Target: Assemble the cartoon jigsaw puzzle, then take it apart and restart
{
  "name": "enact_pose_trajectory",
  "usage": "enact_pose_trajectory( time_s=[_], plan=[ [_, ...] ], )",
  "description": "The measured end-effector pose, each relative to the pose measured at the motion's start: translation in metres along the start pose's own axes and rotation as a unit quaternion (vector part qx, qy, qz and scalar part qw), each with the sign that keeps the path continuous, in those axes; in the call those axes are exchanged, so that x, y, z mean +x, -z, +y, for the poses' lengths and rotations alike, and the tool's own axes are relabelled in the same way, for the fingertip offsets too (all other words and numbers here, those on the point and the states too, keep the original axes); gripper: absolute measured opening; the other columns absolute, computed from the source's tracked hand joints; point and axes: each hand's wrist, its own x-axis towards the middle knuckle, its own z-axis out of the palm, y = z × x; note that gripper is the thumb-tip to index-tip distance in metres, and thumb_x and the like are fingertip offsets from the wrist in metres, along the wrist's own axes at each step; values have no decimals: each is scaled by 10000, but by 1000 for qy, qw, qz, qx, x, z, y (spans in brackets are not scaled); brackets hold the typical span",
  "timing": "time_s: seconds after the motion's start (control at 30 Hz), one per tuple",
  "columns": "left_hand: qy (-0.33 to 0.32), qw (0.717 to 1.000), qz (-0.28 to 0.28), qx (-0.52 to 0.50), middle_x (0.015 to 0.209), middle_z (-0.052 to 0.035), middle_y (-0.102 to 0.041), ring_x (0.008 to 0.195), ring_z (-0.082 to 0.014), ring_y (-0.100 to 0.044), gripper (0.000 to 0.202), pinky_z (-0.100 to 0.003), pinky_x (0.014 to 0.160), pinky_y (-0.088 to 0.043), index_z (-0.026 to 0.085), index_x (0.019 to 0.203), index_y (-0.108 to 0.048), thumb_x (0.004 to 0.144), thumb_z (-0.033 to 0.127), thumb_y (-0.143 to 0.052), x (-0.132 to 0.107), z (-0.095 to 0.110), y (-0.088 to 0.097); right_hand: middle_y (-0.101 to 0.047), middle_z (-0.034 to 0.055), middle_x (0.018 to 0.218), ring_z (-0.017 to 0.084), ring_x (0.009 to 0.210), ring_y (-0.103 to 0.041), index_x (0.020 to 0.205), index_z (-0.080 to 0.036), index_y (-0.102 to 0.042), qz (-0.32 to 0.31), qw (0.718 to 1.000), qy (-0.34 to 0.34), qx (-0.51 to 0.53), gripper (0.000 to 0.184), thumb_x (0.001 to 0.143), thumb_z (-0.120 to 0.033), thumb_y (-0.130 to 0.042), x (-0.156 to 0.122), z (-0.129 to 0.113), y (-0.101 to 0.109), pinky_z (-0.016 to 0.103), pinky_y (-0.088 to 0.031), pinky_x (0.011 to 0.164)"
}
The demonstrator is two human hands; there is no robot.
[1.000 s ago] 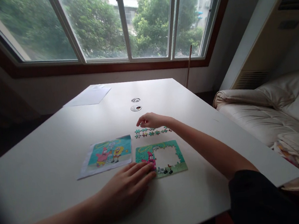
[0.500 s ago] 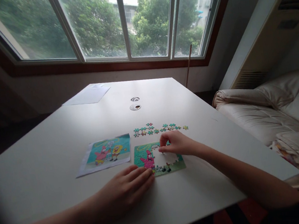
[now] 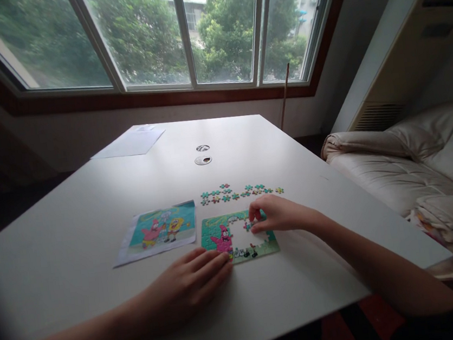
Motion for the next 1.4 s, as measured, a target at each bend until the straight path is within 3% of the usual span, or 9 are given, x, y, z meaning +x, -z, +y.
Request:
enact_pose_trajectory(
  time_s=[0.53, 0.7, 0.9, 1.13, 1.4],
  plan=[
    [0, 1000, -6, 1, 1121, -140, -561, 931, -235, -541, 302, -364, 749, -454, 64, 1134, -513, 884, 104, -348, -1, 1, 1, -584, 18, 771, 129, 710, -512, 868, -170, -609, -18, 998, 52, 19, 174, 717, -256, -612, 3, -4, 2, 254, -383, 689],
    [2, 1000, -13, -5, 1121, -139, -560, 934, -237, -538, 313, -370, 752, -451, 62, 1148, -504, 886, 105, -338, 0, 1, 1, -622, 16, 777, 118, 695, -520, 776, -164, -598, 2, 995, 26, 101, 112, 721, -261, -607, 5, -10, -7, 231, -396, 639],
    [5, 1000, -5, -8, 1101, -144, -566, 930, -235, -544, 298, -371, 748, -446, 59, 1131, -512, 878, 96, -358, 0, 1, 2, -641, 22, 736, 105, 645, -526, 811, -153, -629, 2, 979, 18, 201, 181, 721, -309, -617, 6, -25, -19, 214, -401, 578],
    [2, 1000, -9, -8, 1106, -147, -561, 925, -239, -541, 306, -371, 735, -447, 58, 1132, -510, 880, 99, -342, 0, 1, 2, -647, 6, 685, 92, 586, -509, 777, -158, -655, 5, 983, 13, 183, 150, 716, -290, -617, 6, -29, -25, 201, -360, 530],
    [3, 1000, -8, -11, 1105, -147, -560, 939, -238, -540, 306, -371, 744, -440, 61, 1140, -503, 877, 101, -353, 0, 0, 2, -641, 3, 673, 106, 627, -524, 726, -178, -655, 45, 995, 25, 87, 142, 708, -317, -632, 5, -32, -27, 218, -366, 608]
  ],
)
